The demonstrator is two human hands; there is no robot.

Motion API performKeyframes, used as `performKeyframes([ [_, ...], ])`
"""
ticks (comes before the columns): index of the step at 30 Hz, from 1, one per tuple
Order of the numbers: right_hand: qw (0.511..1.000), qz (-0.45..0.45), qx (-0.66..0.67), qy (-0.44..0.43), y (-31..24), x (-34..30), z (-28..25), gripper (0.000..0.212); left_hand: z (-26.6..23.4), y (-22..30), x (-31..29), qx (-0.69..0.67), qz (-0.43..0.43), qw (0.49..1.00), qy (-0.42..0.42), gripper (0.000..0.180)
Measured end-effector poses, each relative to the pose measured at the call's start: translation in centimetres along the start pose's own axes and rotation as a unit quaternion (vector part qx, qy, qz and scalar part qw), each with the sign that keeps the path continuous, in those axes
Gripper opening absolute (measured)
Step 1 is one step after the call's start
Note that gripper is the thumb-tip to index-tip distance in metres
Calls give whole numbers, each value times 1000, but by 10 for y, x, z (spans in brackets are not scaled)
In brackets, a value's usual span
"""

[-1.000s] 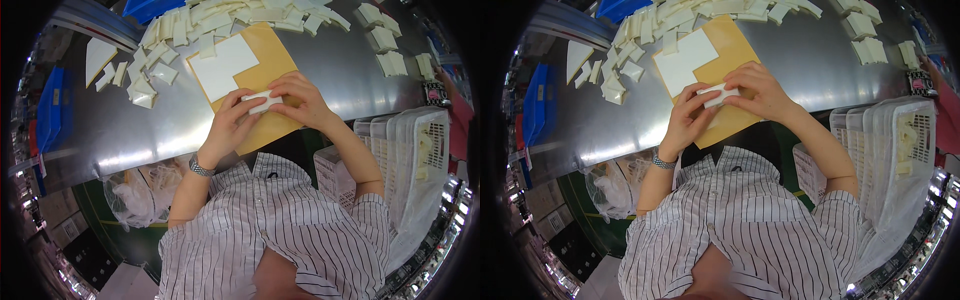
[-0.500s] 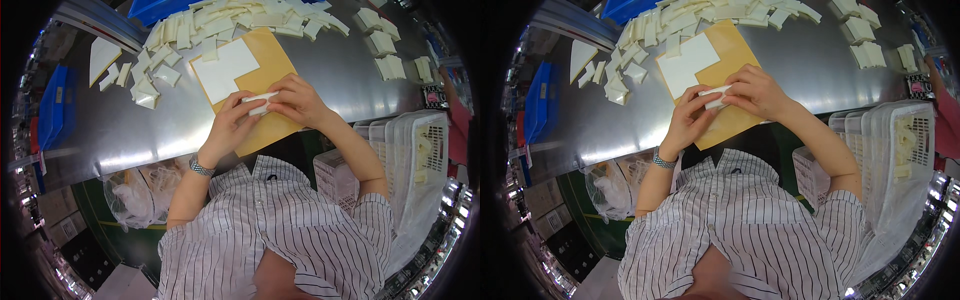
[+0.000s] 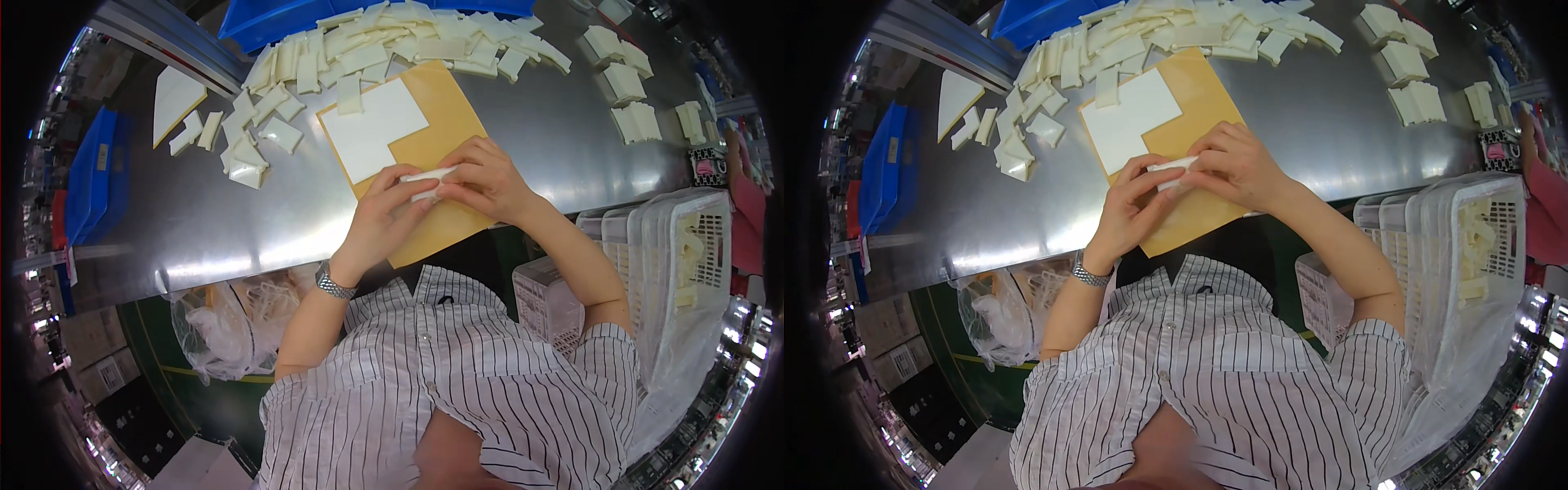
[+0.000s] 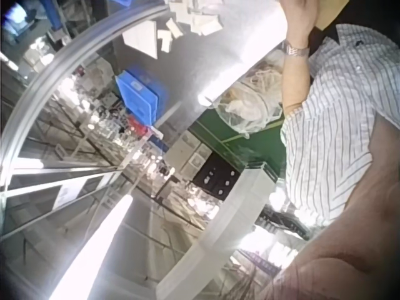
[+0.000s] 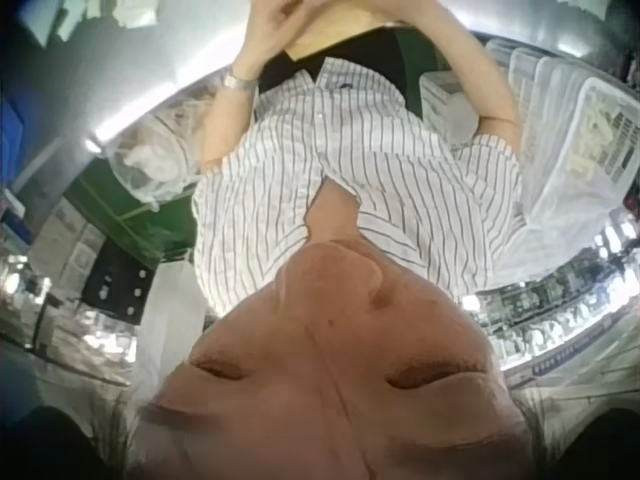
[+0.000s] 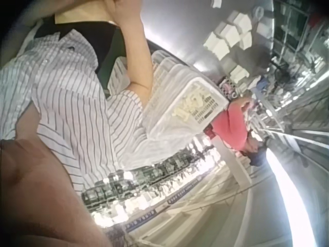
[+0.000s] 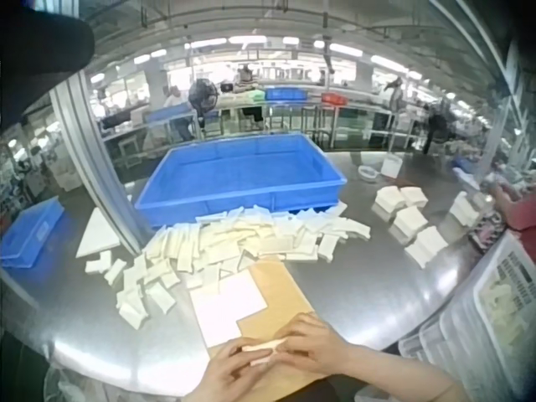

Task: The person takes white rectangular sheets from a pile, stacks them onto a board, and aligns the edges of the stack by hand.

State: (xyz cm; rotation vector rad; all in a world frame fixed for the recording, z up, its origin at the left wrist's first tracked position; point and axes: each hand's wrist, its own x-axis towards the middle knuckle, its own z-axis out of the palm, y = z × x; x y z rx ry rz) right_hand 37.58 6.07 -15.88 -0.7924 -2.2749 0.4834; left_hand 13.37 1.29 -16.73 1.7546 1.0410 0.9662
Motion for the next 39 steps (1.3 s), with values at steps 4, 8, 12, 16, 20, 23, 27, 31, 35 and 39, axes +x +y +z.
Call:
performKeyframes([
  [4, 948, 158, 258, -95, 24, 6, -13, 13, -3, 0, -2, -13, -12, 1000, -17, 29],
  [8, 976, 139, 156, -59, 31, 50, -5, 20, -7, 2, -1, -15, -21, 999, -28, 27],
  [12, 997, -45, -57, -21, 48, 80, 29, 34, -9, 1, 1, -18, -19, 998, -49, 29],
  [16, 987, 149, -30, -59, 67, 103, 34, 33, -10, -1, 1, -6, -4, 997, -73, 33],
  [20, 929, 310, 134, 149, 92, 111, 6, 26, -14, 3, -2, -20, 18, 998, -49, 36],
  [23, 921, 201, 159, 292, 106, 92, -4, 26, -29, 6, 12, -15, 45, 999, 14, 39],
  [27, 849, 289, 388, 214, 77, 46, -24, 33, -73, -4, 81, 233, 130, 951, 155, 38],
  [31, 883, 308, 319, 153, 46, 33, -21, 38, -89, -42, 145, 397, 115, 895, 168, 36],
  [35, 852, 314, 386, 161, 26, 24, -18, 36, -92, -61, 172, 516, 64, 847, 113, 35],
  [39, 808, 356, 435, 176, 25, 11, -23, 42, -93, -54, 172, 466, 63, 878, 89, 33],
])
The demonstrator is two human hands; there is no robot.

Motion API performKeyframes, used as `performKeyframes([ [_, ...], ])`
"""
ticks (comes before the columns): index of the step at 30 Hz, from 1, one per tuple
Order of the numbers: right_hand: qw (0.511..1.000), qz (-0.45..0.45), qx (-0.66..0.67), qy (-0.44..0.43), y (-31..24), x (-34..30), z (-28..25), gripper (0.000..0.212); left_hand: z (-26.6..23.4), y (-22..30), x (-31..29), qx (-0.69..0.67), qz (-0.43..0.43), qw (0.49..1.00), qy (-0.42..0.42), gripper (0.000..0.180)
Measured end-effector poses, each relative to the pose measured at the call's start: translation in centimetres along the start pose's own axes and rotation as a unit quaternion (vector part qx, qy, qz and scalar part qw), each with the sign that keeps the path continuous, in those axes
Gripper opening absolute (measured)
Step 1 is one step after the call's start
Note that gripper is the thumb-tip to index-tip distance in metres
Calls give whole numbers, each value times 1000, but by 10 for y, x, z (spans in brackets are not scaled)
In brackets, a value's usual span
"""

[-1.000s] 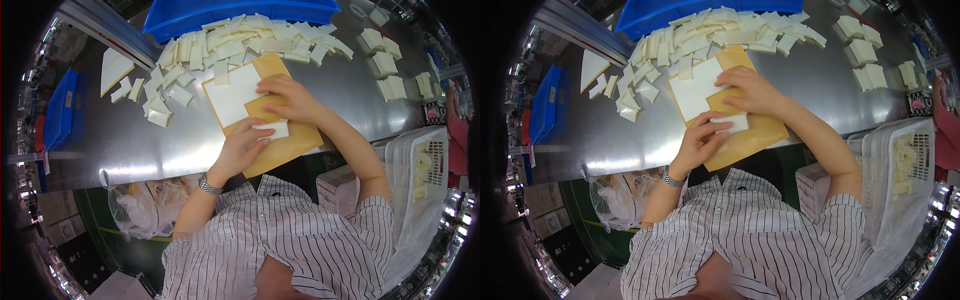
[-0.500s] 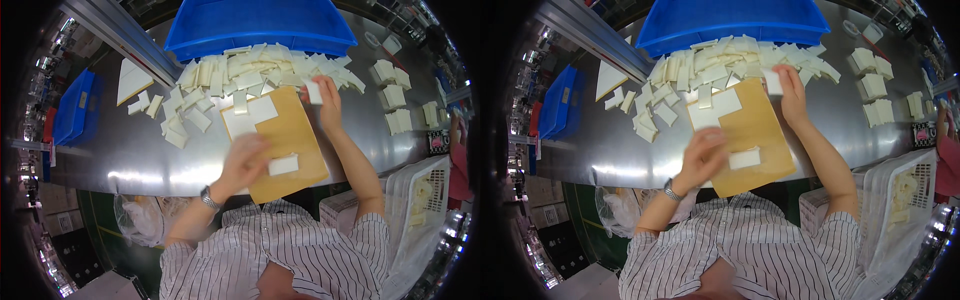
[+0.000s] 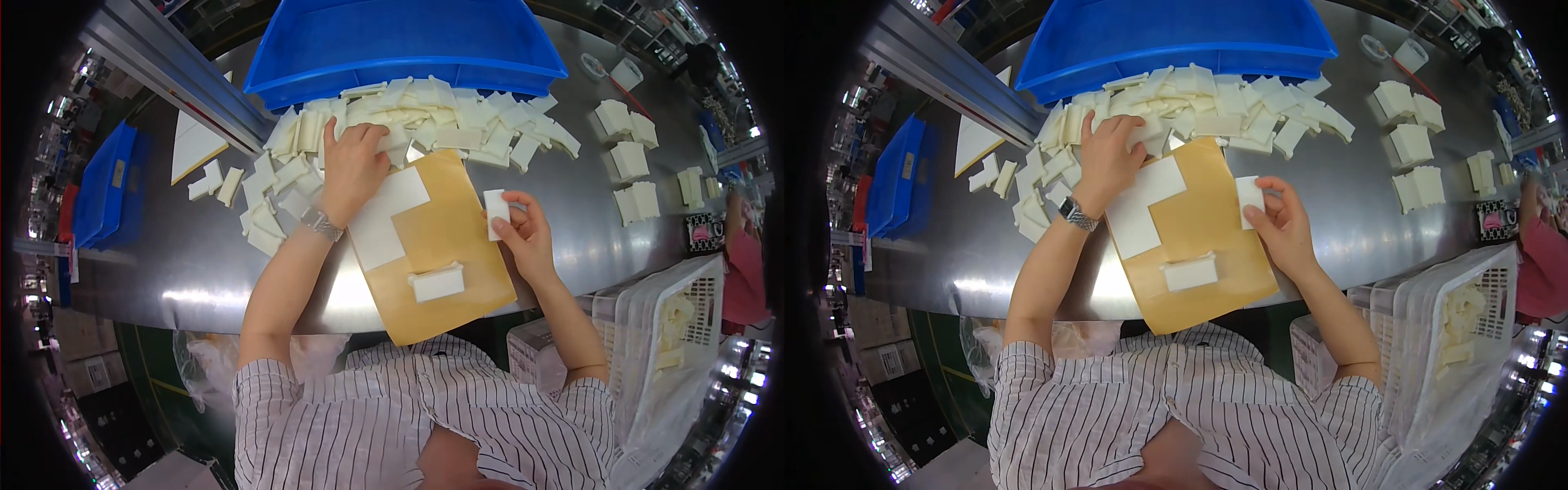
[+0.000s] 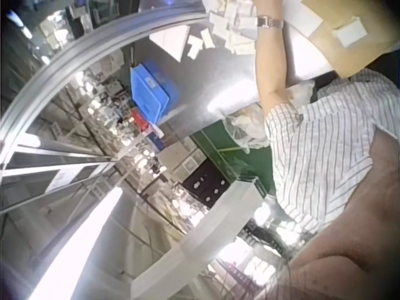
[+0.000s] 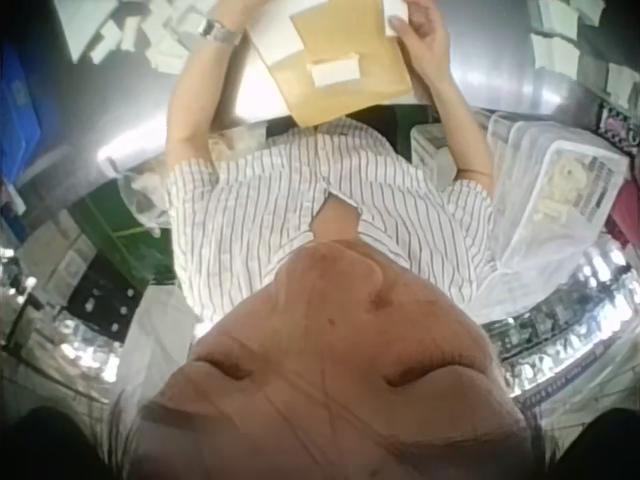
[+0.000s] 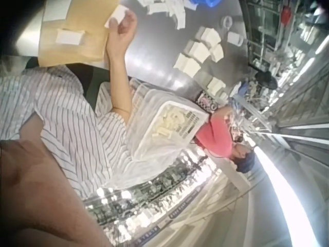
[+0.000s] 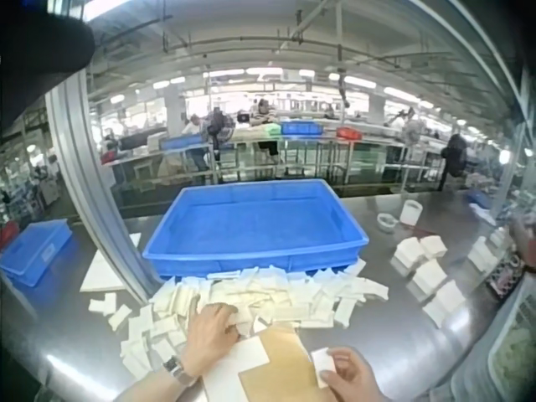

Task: The person takes white rectangular sheets from a pile, stacks them onto a board, and aligns the edges of the stack by hand.

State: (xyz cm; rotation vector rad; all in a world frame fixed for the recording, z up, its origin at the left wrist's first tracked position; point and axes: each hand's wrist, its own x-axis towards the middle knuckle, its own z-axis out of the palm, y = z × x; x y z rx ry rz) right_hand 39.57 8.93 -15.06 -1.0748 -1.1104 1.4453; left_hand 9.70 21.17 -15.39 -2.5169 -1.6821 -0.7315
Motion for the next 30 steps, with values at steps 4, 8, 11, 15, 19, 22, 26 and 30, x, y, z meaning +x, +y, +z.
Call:
performKeyframes([
  [4, 1000, 7, 10, 25, 4, -10, -6, 52, -28, 25, -24, -240, 6, 967, 83, 35],
  [8, 999, -47, -22, 3, 1, -22, 14, 72, -48, 49, -81, -377, -17, 926, 31, 38],
  [11, 1000, -21, 13, -4, 2, -27, 21, 78, -58, 77, -113, -393, -49, 918, -26, 36],
  [15, 1000, 17, 21, -8, 12, -35, 21, 79, -50, 93, -140, -344, 24, 938, -21, 34],
  [19, 1000, 9, 2, 13, 28, -41, 12, 72, -50, 102, -145, -273, 99, 957, -8, 33],
  [22, 999, -28, 23, 40, 33, -41, 11, 58, -46, 103, -145, -257, 137, 956, -9, 35],
  [26, 993, -77, 59, 64, 41, -40, 11, 47, -33, 100, -150, -318, 120, 940, -33, 37],
  [30, 992, -96, 81, 15, 36, -43, 9, 49, -33, 103, -156, -414, 51, 905, -86, 38],
])
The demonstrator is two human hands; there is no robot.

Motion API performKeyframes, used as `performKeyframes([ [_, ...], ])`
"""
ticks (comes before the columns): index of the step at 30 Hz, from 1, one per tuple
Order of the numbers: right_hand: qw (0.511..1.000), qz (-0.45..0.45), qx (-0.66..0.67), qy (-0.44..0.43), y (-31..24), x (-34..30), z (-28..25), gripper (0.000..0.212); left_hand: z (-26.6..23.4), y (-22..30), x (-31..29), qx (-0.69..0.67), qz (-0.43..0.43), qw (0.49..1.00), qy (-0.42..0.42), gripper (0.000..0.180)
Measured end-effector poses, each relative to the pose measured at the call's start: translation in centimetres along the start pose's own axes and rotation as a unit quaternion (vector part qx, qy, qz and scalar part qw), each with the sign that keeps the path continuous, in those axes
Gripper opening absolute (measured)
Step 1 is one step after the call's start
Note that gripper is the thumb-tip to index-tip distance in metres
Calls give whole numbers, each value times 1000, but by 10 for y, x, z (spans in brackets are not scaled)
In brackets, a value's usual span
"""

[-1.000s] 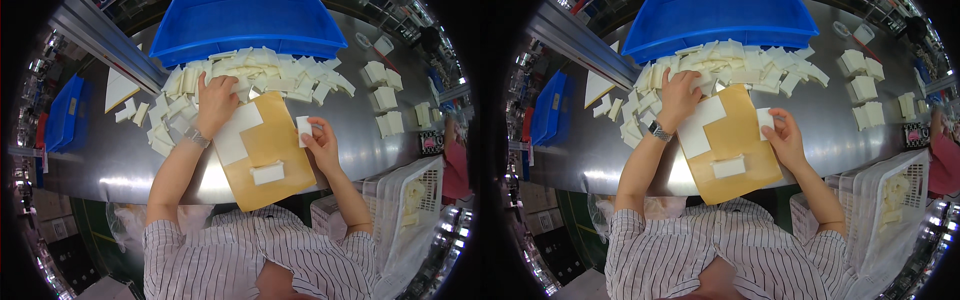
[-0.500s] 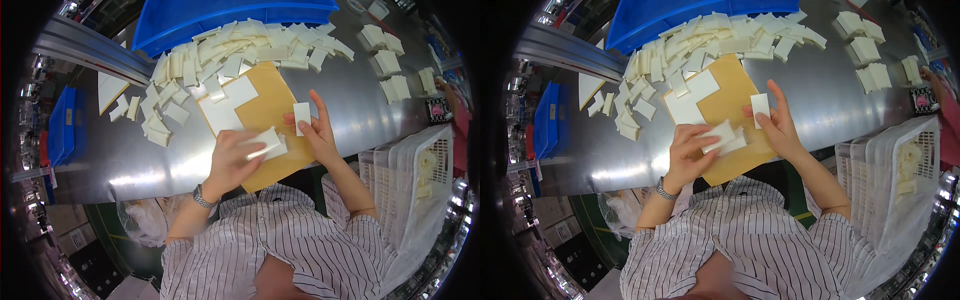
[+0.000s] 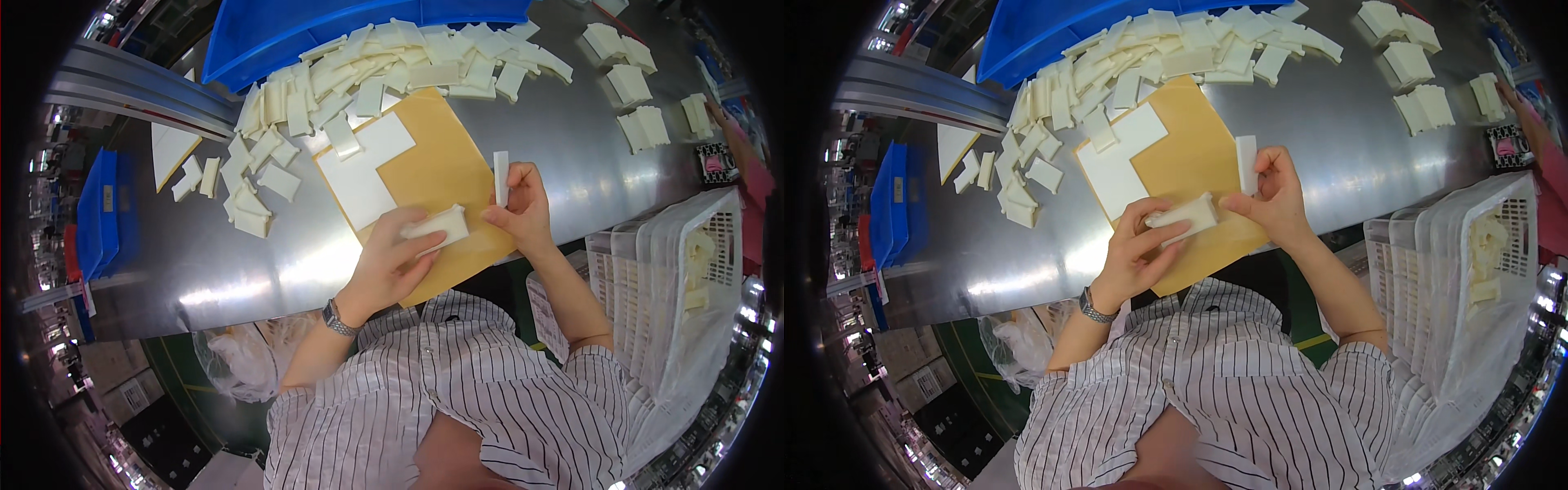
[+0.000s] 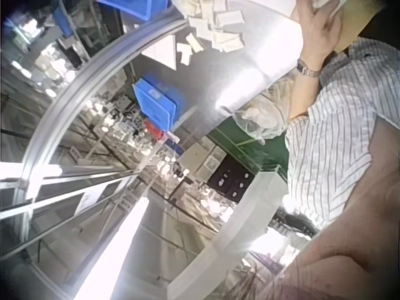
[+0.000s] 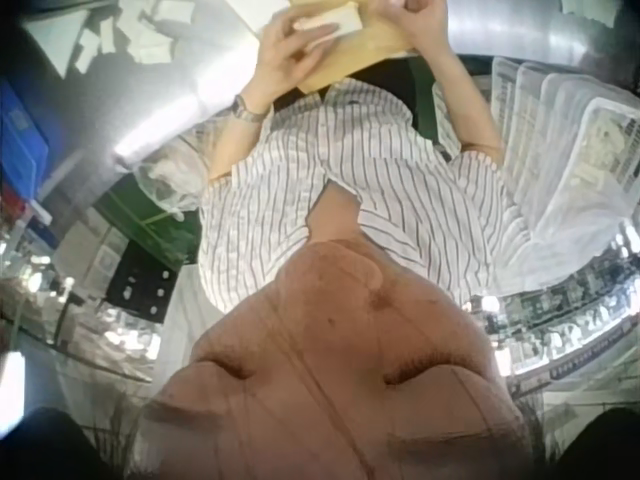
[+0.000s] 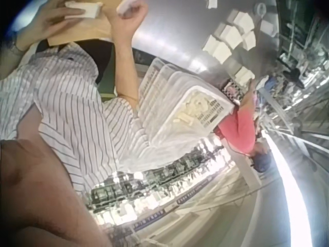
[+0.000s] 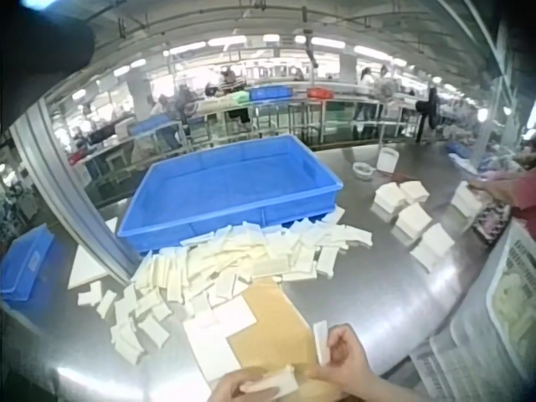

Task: The person takes white rectangular sheets from a pile, stacks them onto a board, and aligns the edges of the stack by hand.

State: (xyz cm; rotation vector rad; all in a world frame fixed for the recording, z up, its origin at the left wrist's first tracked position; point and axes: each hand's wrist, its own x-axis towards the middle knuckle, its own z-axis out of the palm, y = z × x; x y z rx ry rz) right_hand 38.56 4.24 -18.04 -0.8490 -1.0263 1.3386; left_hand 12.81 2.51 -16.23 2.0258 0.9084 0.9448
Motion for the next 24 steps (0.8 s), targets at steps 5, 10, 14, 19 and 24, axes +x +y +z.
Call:
performKeyframes([
  [5, 999, 37, -27, 23, -4, -2, -1, 40, -1, -3, -2, 15, 8, 1000, -25, 38],
  [10, 998, 38, -42, 17, -6, -8, 0, 29, 5, -6, -3, 4, 26, 1000, 11, 39],
  [14, 997, 5, -70, -12, -18, -13, 6, 23, 2, -4, -2, -3, 0, 1000, -12, 42],
  [19, 974, -59, -204, -82, -20, -17, 6, 19, -1, -1, 4, -11, -14, 1000, -5, 59],
  [24, 892, -200, -386, -124, -24, -16, 19, 25, 6, -7, -6, -65, -69, 995, 26, 66],
])
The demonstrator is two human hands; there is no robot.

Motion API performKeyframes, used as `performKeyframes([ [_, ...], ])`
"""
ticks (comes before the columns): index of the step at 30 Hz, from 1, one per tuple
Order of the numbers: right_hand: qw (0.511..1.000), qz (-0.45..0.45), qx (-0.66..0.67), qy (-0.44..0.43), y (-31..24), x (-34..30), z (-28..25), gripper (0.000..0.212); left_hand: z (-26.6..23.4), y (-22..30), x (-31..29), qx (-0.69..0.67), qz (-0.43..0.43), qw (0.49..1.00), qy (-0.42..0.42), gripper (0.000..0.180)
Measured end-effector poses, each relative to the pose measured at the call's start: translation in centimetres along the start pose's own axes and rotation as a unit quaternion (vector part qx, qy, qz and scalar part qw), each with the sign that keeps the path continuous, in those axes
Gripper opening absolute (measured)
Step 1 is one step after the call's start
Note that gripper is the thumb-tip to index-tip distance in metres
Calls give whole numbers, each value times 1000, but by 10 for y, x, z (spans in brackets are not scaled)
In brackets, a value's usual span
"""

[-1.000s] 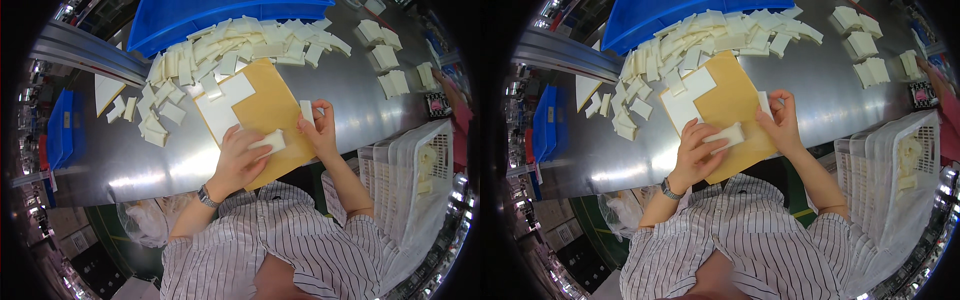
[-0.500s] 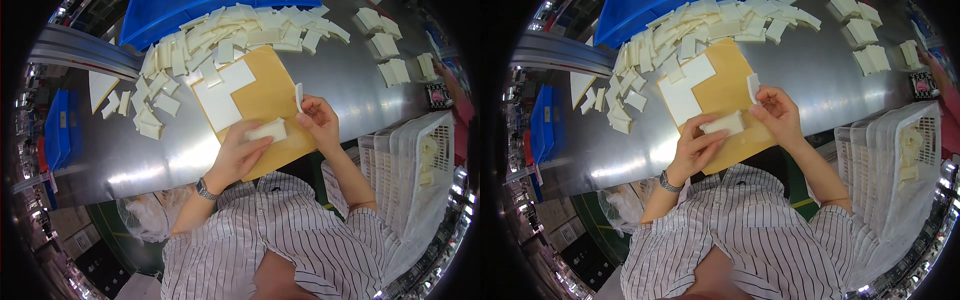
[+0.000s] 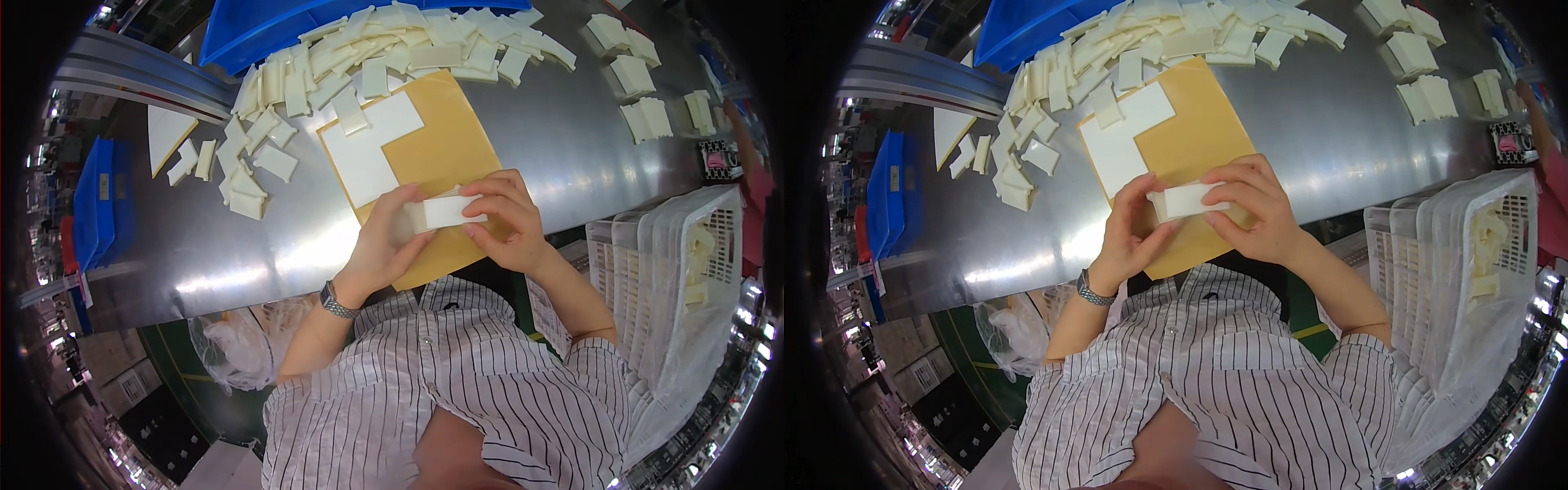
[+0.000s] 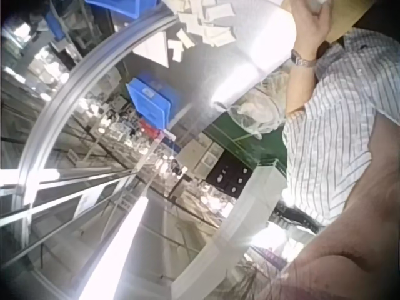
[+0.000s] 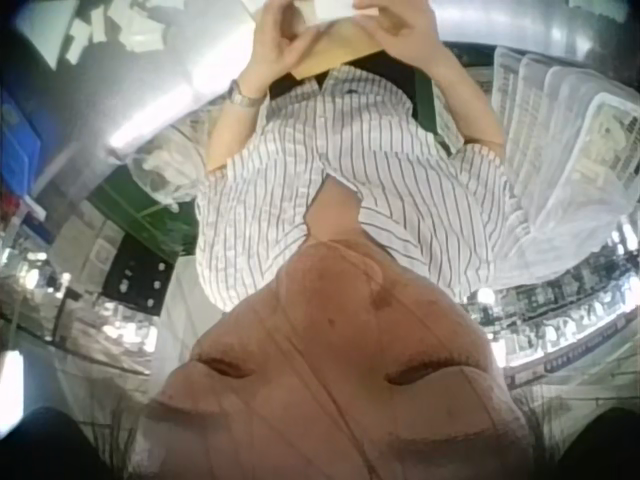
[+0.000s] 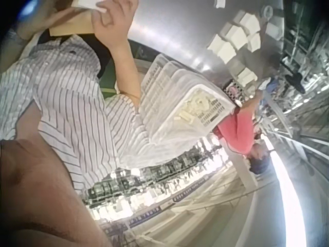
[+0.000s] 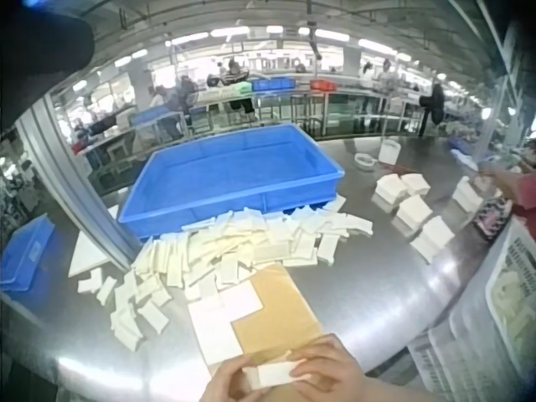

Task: The person takes white rectangular sheets from a pile, stacks them onto a board, and aligns the edges of the stack by hand.

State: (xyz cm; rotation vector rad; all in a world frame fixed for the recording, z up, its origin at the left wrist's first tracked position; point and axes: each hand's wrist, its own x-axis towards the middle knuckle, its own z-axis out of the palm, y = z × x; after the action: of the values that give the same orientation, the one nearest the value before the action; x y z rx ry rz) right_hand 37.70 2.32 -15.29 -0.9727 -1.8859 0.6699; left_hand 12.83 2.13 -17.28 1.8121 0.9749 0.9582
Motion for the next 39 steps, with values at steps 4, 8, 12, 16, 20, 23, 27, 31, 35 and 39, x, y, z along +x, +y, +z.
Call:
performKeyframes([
  [4, 1000, -24, -11, -7, -2, 2, 5, 28, 1, -4, -1, -31, 1, 999, 11, 68],
  [8, 999, -42, -24, -15, 0, 3, 9, 30, -1, -4, -2, -34, -21, 999, -16, 76],
  [12, 998, -43, -37, -24, -1, 4, 9, 31, -1, -3, -1, -30, -21, 999, -16, 75],
  [16, 998, -45, -41, -21, -1, 5, 10, 31, -1, -4, -1, -27, -17, 999, -10, 74],
  [20, 998, -43, -49, -20, 0, 5, 12, 30, -1, 1, 2, -17, -7, 1000, 9, 63],
  [23, 997, -47, -51, -21, 0, 6, 13, 30, -5, 3, 5, -8, 5, 1000, 5, 55],
  [27, 997, -47, -54, -23, 4, 4, 12, 36, -7, 7, 8, 30, 43, 999, -5, 39],
  [31, 999, -19, -39, -19, 7, 0, 8, 49, -5, 7, 6, 14, 30, 999, -7, 34],
  [35, 996, 79, -4, -42, 9, -4, 0, 67, -4, 7, 6, 16, 23, 999, -15, 34],
  [39, 991, 111, 39, -64, 7, -1, -4, 72, -5, 7, 7, 10, 24, 1000, -17, 32],
])
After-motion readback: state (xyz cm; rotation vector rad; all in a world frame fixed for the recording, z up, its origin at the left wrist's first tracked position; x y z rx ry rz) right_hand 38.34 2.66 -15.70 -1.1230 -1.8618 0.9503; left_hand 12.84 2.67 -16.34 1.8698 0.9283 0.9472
